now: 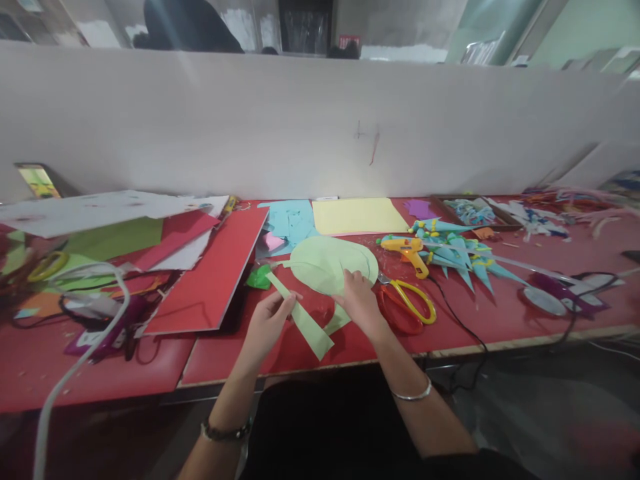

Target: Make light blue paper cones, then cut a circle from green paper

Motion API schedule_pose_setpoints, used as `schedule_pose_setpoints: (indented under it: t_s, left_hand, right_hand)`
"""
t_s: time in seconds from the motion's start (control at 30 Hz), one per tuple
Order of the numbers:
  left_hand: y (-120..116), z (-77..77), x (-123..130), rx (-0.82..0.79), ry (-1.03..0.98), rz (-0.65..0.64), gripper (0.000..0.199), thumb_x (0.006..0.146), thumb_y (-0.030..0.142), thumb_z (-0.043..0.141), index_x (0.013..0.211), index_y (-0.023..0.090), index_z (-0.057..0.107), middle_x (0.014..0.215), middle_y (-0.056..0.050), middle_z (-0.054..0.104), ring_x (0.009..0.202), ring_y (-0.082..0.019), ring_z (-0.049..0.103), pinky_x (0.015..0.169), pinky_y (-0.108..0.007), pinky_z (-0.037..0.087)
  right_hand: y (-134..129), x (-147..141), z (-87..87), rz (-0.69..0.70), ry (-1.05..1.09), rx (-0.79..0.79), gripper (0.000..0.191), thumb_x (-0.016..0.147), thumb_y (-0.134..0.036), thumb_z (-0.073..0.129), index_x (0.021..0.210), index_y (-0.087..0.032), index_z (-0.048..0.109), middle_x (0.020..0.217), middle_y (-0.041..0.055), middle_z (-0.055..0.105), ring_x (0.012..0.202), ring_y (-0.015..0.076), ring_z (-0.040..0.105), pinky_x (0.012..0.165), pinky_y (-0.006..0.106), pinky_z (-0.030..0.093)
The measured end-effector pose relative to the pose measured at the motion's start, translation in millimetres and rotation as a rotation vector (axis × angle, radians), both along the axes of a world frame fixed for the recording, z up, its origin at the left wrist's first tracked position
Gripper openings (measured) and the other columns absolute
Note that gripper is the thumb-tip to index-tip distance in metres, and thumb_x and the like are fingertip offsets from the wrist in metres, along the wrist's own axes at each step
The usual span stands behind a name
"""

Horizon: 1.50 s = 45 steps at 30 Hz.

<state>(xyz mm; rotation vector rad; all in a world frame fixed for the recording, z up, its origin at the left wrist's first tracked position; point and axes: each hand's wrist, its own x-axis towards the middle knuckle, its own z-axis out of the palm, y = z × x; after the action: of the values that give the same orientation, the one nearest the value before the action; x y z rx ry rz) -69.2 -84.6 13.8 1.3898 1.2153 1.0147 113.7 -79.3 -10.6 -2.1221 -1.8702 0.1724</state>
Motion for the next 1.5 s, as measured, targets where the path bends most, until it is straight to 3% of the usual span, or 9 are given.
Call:
schedule_pose_setpoints:
  t_s: [0.33,0.47,0.6,0.83,1.0,1.17,1.23,1.4,1.5]
  left_hand:
    - [-3,1.8,-2,-0.013,0.063,-0.149,0.033,0.073,0.041,0.052,0.086,0.014,0.065,0.054,0.003,0.052,0.05,-0.009,0.048,0.052,-0.022,0.041]
    - [2,6.4,12,0.052,0.136,-0.16,0.029,0.074,0.038,0.051,0.08,0.013,0.066,0.044,0.006,0.043,0.043,-0.007,0.041,0.045,-0.02,0.034]
    - [16,11.1,37,0.063,0.035,-0.182,0.023,0.071,0.034,0.055,0.071,0.013,0.063,0.052,0.003,0.053,0.051,-0.009,0.05,0.053,-0.021,0.042]
    - [32,5.2,58,0.005,-0.116,-0.096,0.019,0.066,0.032,0.059,0.069,0.013,0.059,0.058,0.001,0.057,0.053,-0.011,0.056,0.052,-0.023,0.048]
    - [33,-6.1,56,-0.013,-0.112,-0.04,0.021,0.064,0.033,0.061,0.064,0.013,0.056,0.057,0.001,0.057,0.057,-0.014,0.059,0.052,-0.025,0.05]
    - [37,-13.2,57,0.054,-0.028,-0.081,0.018,0.067,0.032,0.058,0.066,0.014,0.053,0.06,0.0,0.055,0.058,-0.014,0.06,0.053,-0.025,0.048]
    - [38,-13.6,56,0.098,-0.018,-0.077,0.018,0.07,0.03,0.055,0.079,0.015,0.053,0.069,0.0,0.055,0.059,-0.013,0.06,0.055,-0.026,0.049]
    - [30,2.7,46,0.557,0.285,0.068,0.039,0.075,0.03,0.053,0.111,0.018,0.044,0.105,-0.01,0.054,0.096,-0.02,0.054,0.081,-0.038,0.044]
    - [21,22.4,39,0.805,0.539,-0.208,0.029,0.079,0.031,0.05,0.106,0.023,0.052,0.118,-0.007,0.052,0.119,-0.023,0.038,0.101,-0.046,0.022]
  right_hand:
    - [-4,9,-12.3,0.138,0.551,0.037,0.058,0.074,-0.011,0.048,0.129,-0.013,0.029,0.115,0.016,0.051,0.112,0.0263,0.047,0.091,0.041,0.038]
    - [-15,9,0.7,0.204,0.806,-0.008,0.053,0.079,-0.021,0.046,0.13,-0.02,0.032,0.118,0.0117,0.052,0.116,0.0253,0.045,0.093,0.041,0.037]
    - [-28,12,23.3,0.342,0.946,-0.002,0.052,0.081,-0.02,0.043,0.13,-0.029,0.03,0.132,0.0062,0.04,0.123,0.0215,0.037,0.097,0.037,0.034]
    - [-33,22,35.1,0.438,1.249,-0.143,0.05,0.085,-0.039,0.04,0.131,-0.024,0.025,0.103,0.006,0.058,0.09,0.0174,0.058,0.079,0.032,0.045]
    - [-30,17,30.3,0.236,1.071,-0.036,0.043,0.086,-0.049,0.03,0.116,-0.024,0.047,0.113,0.0044,0.052,0.106,0.019,0.048,0.093,0.034,0.034]
    - [-29,13,27.2,0.218,0.907,-0.115,0.039,0.081,-0.039,0.044,0.117,-0.024,0.044,0.09,0.0025,0.057,0.082,0.0187,0.056,0.078,0.034,0.044]
    - [-30,14,26.9,0.238,0.859,-0.117,0.04,0.081,-0.031,0.044,0.12,-0.024,0.041,0.093,0.0035,0.057,0.086,0.0196,0.056,0.078,0.034,0.044]
    - [-33,19,36.2,0.406,0.671,-0.083,0.044,0.082,-0.017,0.039,0.125,-0.024,0.034,0.114,0.0077,0.052,0.106,0.0219,0.05,0.086,0.035,0.038]
    - [-37,21,47.0,0.562,0.48,-0.114,0.036,0.082,-0.015,0.039,0.118,-0.02,0.041,0.108,0.0097,0.056,0.096,0.0213,0.053,0.082,0.033,0.039]
